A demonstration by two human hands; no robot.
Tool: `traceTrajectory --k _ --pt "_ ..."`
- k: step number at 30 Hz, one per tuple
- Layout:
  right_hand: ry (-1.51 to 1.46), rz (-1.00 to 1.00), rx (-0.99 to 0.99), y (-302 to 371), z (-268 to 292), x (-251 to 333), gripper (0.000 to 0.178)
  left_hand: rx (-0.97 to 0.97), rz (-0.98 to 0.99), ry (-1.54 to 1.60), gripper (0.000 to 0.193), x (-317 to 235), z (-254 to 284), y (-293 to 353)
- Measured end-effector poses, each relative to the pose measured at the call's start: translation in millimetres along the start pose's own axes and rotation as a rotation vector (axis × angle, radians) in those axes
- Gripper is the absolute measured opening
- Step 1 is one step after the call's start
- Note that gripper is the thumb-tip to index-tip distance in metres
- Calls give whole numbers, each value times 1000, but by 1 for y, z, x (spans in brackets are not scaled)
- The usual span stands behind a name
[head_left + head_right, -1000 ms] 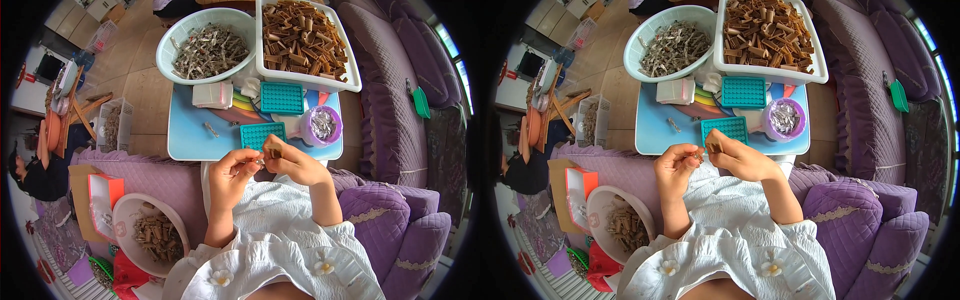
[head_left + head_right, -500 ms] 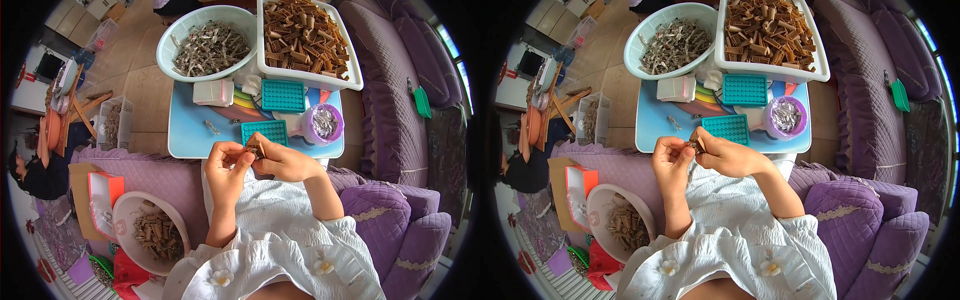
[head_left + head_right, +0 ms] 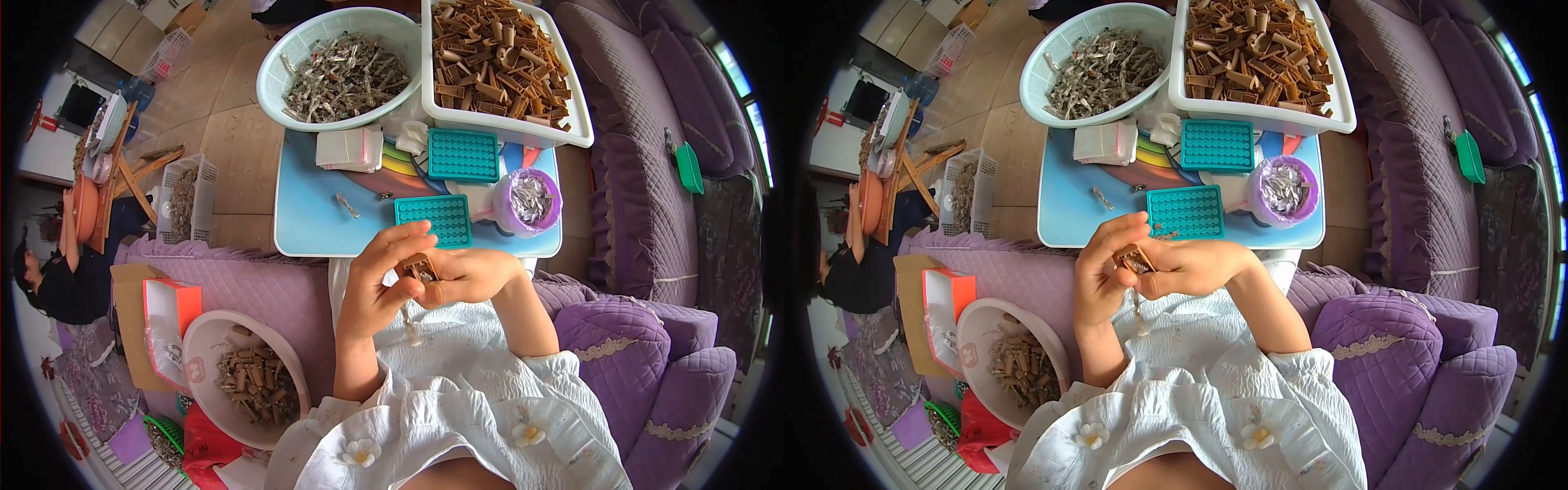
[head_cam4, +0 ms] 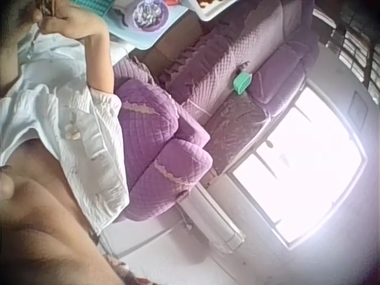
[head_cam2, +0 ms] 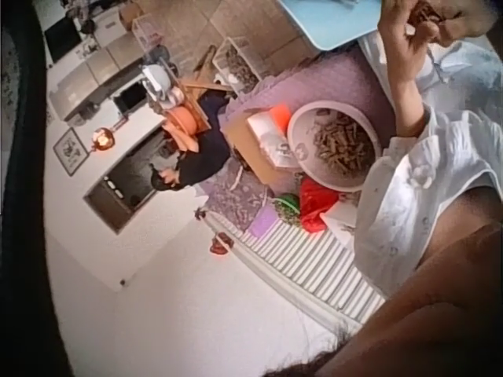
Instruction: The person assembles components by hand, inserting small white pins into brown blocks.
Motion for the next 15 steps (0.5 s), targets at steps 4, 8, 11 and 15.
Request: traceTrajectory --k 4,8,11,15 --pt "-42 144 95 -2 -6 1 27 66 39 61 47 -1 4 2" --pt "21 243 166 -7 -13 1 37 214 43 41 42 -7 9 -1" --pt "-7 243 166 -7 -16 2 38 243 23 52 39 -11 10 0" --pt "-40 183 35 -5 -15 -4 40 265 85 127 36 -9 7 1"
Point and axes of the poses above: each hand's wrist, its own y-axis away from the middle knuckle, its own z-axis out of the back of the hand, x = y × z, the point moved 4 cm from there along -y, towards the middle knuckle, and after that the axes turned 9 degrees about y, right-handed, at the moved point
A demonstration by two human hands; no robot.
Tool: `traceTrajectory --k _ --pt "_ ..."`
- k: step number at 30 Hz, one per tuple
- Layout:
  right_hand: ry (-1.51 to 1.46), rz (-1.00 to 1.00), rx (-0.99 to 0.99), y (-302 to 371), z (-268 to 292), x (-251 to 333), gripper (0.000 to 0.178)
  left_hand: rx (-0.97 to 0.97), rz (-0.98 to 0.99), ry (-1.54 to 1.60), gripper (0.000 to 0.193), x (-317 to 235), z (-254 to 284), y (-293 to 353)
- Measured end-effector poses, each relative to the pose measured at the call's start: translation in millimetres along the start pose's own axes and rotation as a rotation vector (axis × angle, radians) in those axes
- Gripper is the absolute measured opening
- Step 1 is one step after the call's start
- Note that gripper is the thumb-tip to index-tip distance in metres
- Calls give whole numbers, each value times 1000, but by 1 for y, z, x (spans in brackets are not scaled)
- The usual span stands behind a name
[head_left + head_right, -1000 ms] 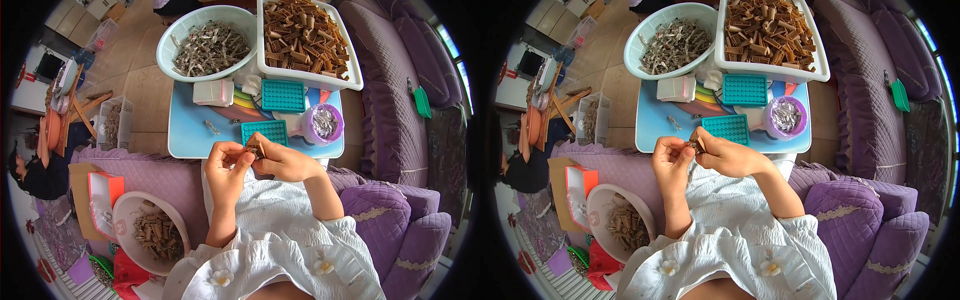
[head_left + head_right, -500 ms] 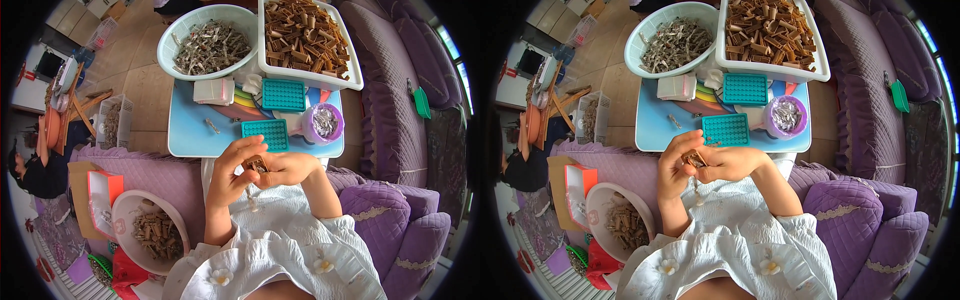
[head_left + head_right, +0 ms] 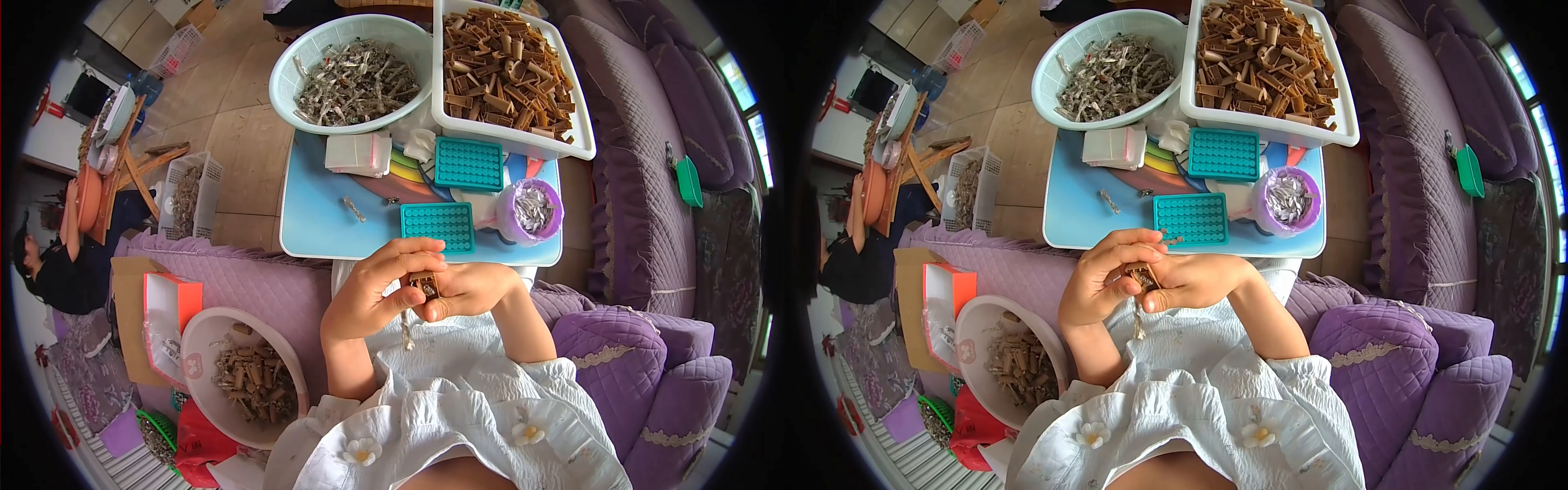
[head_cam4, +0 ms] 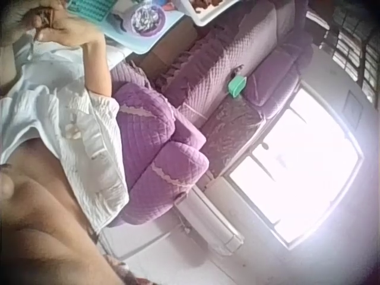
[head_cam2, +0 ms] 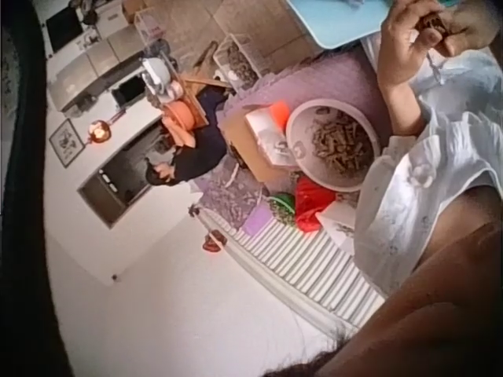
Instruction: The person assembles components by hand, inserting small white pins into brown blocks.
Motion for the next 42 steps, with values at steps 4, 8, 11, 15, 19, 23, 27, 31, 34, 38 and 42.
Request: traceTrajectory --k 4,8,11,15,19,23,27,31,34,38,42 --pt "42 -55 54 3 -2 -6 43 41 15 -1 36 3 1 2" --pt "50 -38 -43 4 0 -4 46 0 91 97 35 7 -2 2" --pt "-50 -38 -68 4 -2 -8 47 15 127 73 42 9 3 1" --pt "-316 -19 -270 -1 -4 -19 48 -182 61 151 35 16 6 1" --pt "-302 -58 -381 -1 -1 -22 34 -441 -2 256 27 12 4 3" --pt "-375 -45 -454 -5 -5 -7 20 -581 -69 93 23 5 14 7" --pt "-190 -156 -677 2 6 -10 17 -623 -28 144 24 0 9 8" --pt "15 -228 -834 7 12 -10 15 -593 27 249 24 4 5 5" --pt "22 -221 -851 7 11 -14 15 -563 18 335 23 6 4 2" --pt "-43 -189 -919 5 11 -19 13 -603 -20 490 22 16 -1 0" --pt "-127 -196 -905 8 8 -20 14 -666 -21 532 21 16 1 1"
Point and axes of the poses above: each hand's wrist, its own y-axis away from the middle knuckle, its own z-axis out of the back of the hand, x = y × z, the point moved 4 cm from there along -y, towards the middle knuckle, and after that the axes turned 9 degrees about y, right-handed, at the moved point
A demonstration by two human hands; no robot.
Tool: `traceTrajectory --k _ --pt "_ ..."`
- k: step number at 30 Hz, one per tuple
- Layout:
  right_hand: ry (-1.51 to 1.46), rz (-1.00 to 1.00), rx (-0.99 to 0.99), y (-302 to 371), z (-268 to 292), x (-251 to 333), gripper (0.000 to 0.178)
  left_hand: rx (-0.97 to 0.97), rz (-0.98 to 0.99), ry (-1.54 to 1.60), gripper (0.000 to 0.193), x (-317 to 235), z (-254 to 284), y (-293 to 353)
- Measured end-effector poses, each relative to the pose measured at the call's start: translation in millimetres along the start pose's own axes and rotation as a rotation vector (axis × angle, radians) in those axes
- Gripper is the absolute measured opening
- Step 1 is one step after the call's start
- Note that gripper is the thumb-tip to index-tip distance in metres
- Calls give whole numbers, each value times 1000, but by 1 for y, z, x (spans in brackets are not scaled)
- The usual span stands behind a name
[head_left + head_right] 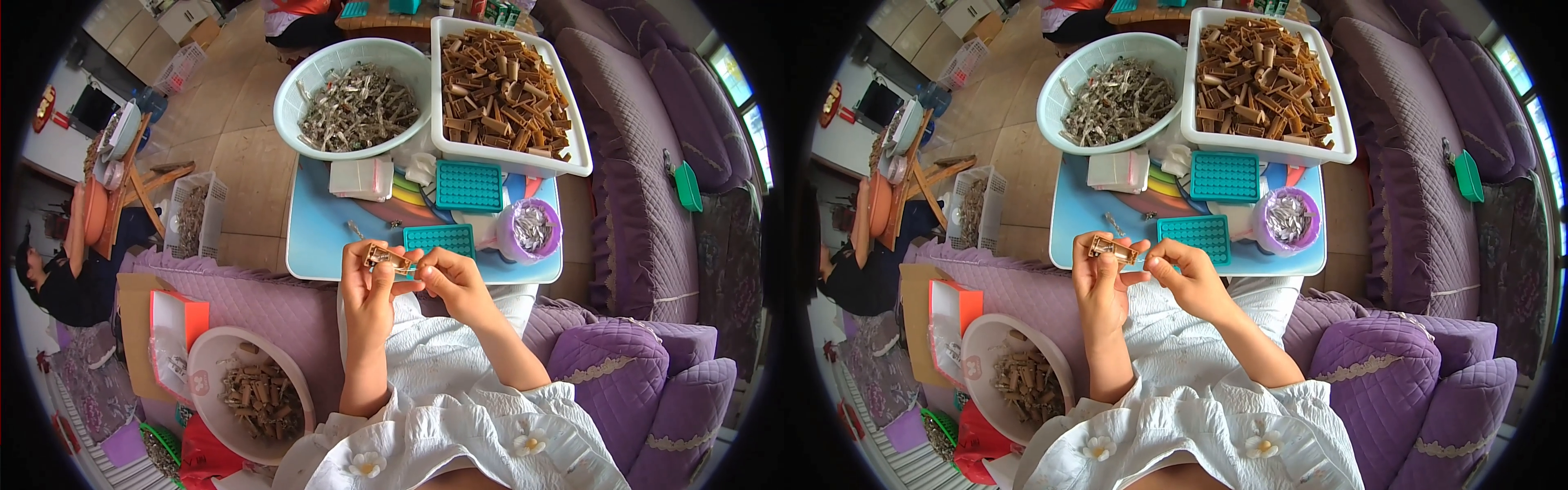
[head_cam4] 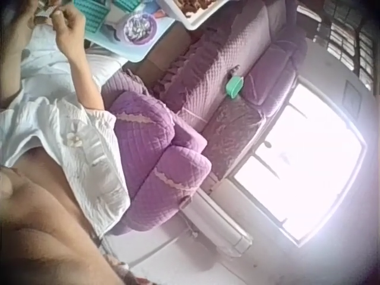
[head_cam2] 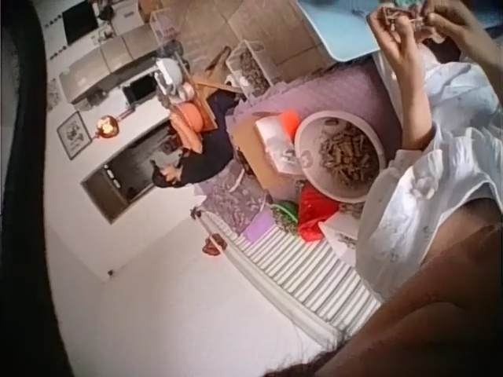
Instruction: The person assembles components by hand, inserting small white pins into brown blocks.
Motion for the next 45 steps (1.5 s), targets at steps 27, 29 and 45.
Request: traceTrajectory --k 27,29,45 --pt "254 63 -62 -17 0 -7 21 -93 49 -322 16 32 13 8" --pt "242 -10 -48 -18 1 -2 20 -90 57 -336 17 35 12 7" --pt "268 -57 -239 -43 83 -72 15 -406 56 -207 29 13 82 6"
Point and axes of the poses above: each hand's wrist, its own y-axis away from the middle knuckle, its own z-axis out of the back of the hand, x = y × z, the point moved 4 cm from there along -y, towards the middle knuckle, and after that the axes turned 9 degrees about y, right-handed, at the moved point
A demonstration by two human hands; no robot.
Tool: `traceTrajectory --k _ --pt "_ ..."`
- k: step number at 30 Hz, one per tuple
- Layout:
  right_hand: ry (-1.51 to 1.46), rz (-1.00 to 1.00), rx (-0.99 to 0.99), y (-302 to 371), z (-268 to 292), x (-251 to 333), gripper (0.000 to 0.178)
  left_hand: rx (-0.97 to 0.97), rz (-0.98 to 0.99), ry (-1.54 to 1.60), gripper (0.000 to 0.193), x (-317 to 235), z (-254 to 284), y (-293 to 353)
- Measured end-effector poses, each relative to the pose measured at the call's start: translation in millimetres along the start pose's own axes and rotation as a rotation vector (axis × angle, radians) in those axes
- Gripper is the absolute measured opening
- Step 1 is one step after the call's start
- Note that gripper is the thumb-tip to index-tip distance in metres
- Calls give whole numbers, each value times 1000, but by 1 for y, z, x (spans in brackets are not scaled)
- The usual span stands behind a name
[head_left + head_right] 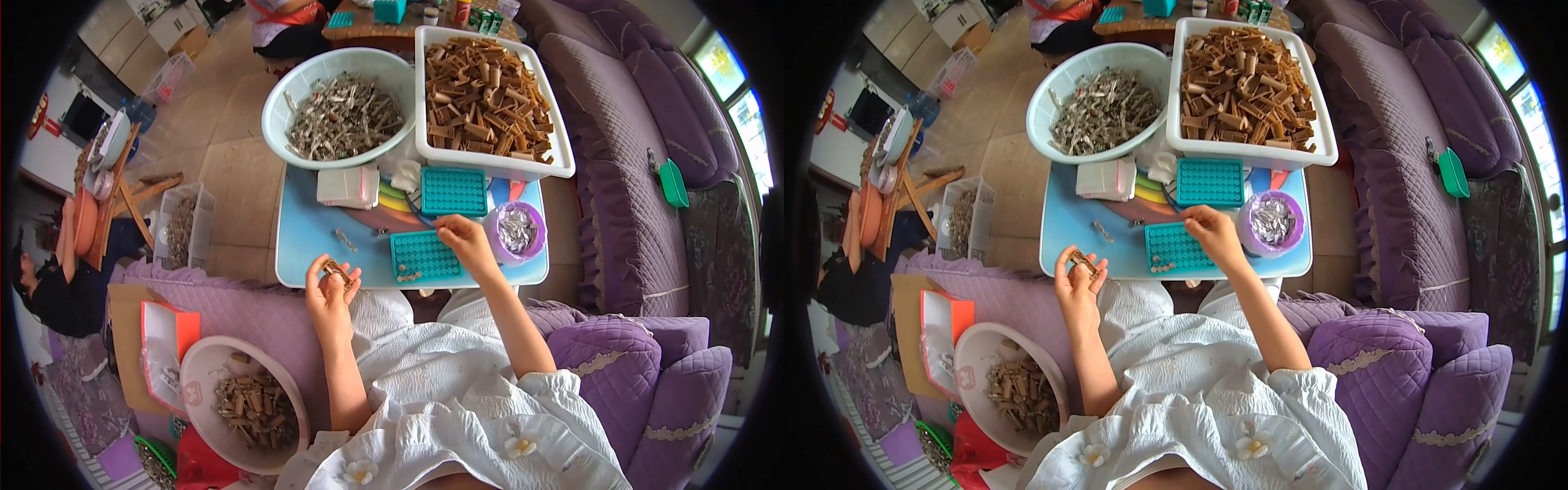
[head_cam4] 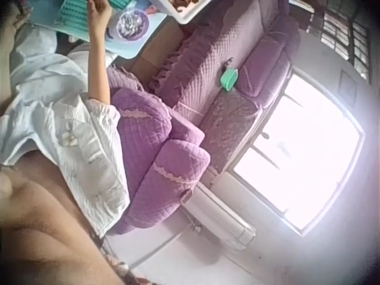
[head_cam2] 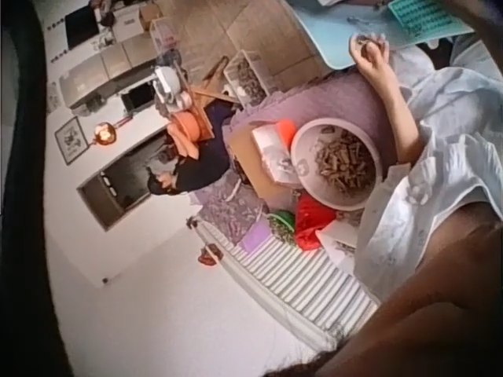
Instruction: The person assembles components by hand, inserting small white pins into brown blocks.
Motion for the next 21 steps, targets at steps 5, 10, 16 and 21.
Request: traceTrajectory --k 5,10,16,21 --pt "462 54 -10 7 -29 -16 12 18 134 111 27 26 7 2" --pt "656 281 47 12 -54 -13 16 87 227 86 25 38 8 2" --pt "839 343 141 11 -64 -9 10 202 307 110 28 43 7 0" --pt "962 334 93 8 -72 -7 8 262 373 170 33 47 6 -2"
Point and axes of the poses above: each hand's wrist, its own y-axis away from the middle knuckle, its own z-axis out of the back of the hand, x = y × z, the point moved 4 cm from there along -y, towards the middle knuckle, and after that the axes turned 9 degrees about y, right-handed, at the moved point
